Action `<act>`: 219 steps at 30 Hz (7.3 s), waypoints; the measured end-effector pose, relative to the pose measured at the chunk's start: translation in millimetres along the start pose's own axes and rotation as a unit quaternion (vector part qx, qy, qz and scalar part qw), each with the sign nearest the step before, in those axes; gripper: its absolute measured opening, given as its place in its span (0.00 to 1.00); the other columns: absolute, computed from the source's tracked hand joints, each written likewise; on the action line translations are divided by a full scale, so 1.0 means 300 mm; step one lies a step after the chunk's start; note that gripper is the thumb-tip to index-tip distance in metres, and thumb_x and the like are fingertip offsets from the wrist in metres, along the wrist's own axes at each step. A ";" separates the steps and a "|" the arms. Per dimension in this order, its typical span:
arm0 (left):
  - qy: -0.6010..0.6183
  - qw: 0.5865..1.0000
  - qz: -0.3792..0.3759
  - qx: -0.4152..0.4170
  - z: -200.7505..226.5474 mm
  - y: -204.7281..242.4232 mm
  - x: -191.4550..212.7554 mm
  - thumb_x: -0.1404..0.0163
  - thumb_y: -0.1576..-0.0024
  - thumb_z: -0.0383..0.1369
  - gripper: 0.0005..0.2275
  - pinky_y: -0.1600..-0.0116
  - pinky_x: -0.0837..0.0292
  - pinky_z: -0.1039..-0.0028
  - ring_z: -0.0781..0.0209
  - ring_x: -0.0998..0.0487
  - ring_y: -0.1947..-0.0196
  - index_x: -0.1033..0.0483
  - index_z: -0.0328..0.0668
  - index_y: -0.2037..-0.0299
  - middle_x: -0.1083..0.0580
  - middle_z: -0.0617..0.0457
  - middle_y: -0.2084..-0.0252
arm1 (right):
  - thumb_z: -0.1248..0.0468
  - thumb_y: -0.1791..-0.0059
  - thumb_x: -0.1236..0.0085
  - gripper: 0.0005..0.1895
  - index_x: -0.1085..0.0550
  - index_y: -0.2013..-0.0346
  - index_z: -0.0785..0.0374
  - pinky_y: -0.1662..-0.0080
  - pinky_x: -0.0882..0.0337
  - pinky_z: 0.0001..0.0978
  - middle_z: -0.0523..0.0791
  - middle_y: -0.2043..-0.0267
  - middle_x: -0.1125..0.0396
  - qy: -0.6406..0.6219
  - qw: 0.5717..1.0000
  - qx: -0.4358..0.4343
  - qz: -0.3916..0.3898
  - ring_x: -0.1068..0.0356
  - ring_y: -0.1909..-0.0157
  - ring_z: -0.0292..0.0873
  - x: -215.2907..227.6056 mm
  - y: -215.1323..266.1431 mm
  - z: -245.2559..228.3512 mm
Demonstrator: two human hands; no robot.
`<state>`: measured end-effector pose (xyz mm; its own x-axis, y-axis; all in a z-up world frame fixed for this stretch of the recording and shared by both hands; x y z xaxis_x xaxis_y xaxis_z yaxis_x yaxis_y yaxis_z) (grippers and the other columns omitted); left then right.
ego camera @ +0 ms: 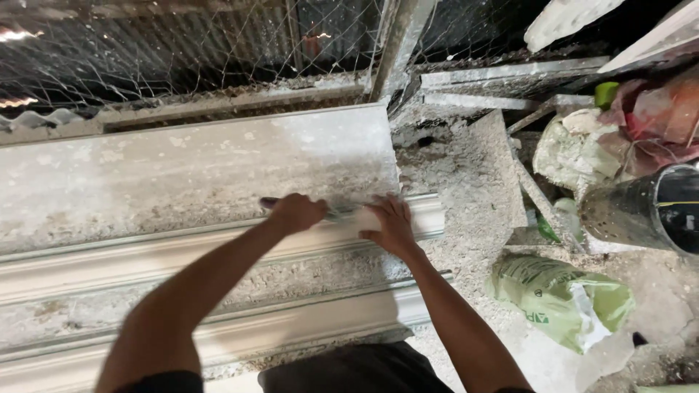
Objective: Trim and smooth the edges of decorative gypsum moldings using a small spatula tool.
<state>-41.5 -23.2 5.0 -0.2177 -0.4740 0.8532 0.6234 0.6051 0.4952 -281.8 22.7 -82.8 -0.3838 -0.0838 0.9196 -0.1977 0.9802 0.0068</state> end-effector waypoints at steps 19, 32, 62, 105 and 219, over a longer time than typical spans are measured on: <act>0.019 1.000 -0.004 0.007 0.062 -0.196 -0.071 0.69 0.36 0.36 0.16 0.46 0.24 0.51 0.36 0.18 0.52 0.33 0.49 0.42 0.21 0.35 0.54 | 0.30 0.65 0.32 0.44 0.30 0.42 0.46 0.27 0.61 0.56 0.36 0.29 0.44 0.004 0.999 -0.034 -0.031 0.54 0.24 0.47 -0.007 -0.003 -0.004; 0.098 0.992 -0.040 0.063 0.090 -0.122 0.011 0.73 0.36 0.39 0.20 0.40 0.28 0.48 0.34 0.23 0.43 0.30 0.46 0.42 0.24 0.34 0.46 | 0.36 0.62 0.28 0.38 0.29 0.49 0.53 0.31 0.57 0.55 0.43 0.42 0.38 -0.013 0.996 0.054 0.070 0.47 0.30 0.50 0.034 0.010 -0.040; -0.085 0.990 0.070 -0.084 0.177 -0.267 -0.061 0.62 0.36 0.31 0.11 0.54 0.22 0.53 0.40 0.15 0.58 0.31 0.40 0.47 0.20 0.37 0.58 | 0.38 0.53 0.38 0.36 0.33 0.35 0.47 0.28 0.60 0.64 0.42 0.29 0.44 0.021 0.999 0.003 -0.033 0.56 0.21 0.50 0.134 0.069 0.167; -0.091 0.967 0.198 -0.134 0.291 -0.456 -0.044 0.54 0.40 0.31 0.03 0.60 0.21 0.59 0.47 0.16 0.68 0.27 0.45 0.63 0.22 0.48 0.71 | 0.48 0.55 0.30 0.36 0.33 0.38 0.57 0.28 0.61 0.68 0.49 0.30 0.41 -0.127 0.988 -0.055 -0.064 0.48 0.25 0.56 0.254 0.048 0.133; -0.107 0.928 0.313 -0.171 0.494 -0.575 0.027 0.51 0.44 0.28 0.09 0.76 0.27 0.67 0.61 0.20 0.79 0.28 0.55 0.76 0.28 0.62 0.77 | 0.45 0.80 0.13 0.75 0.51 0.35 0.74 0.21 0.63 0.51 0.59 0.32 0.51 -0.171 0.960 -0.213 0.068 0.52 0.25 0.61 0.130 0.085 0.317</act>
<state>-262.1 -36.7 -49.3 0.1462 0.0610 0.9874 0.8722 0.4629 -0.1578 -387.5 27.4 -84.2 -0.6680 0.0672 0.7412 0.2333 0.9646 0.1228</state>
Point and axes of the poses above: each hand's wrist, its own y-axis away from the middle knuckle, its own x-axis out of the back of the hand, z = x × y, the point moved 5 cm from there along -y, towards the middle knuckle
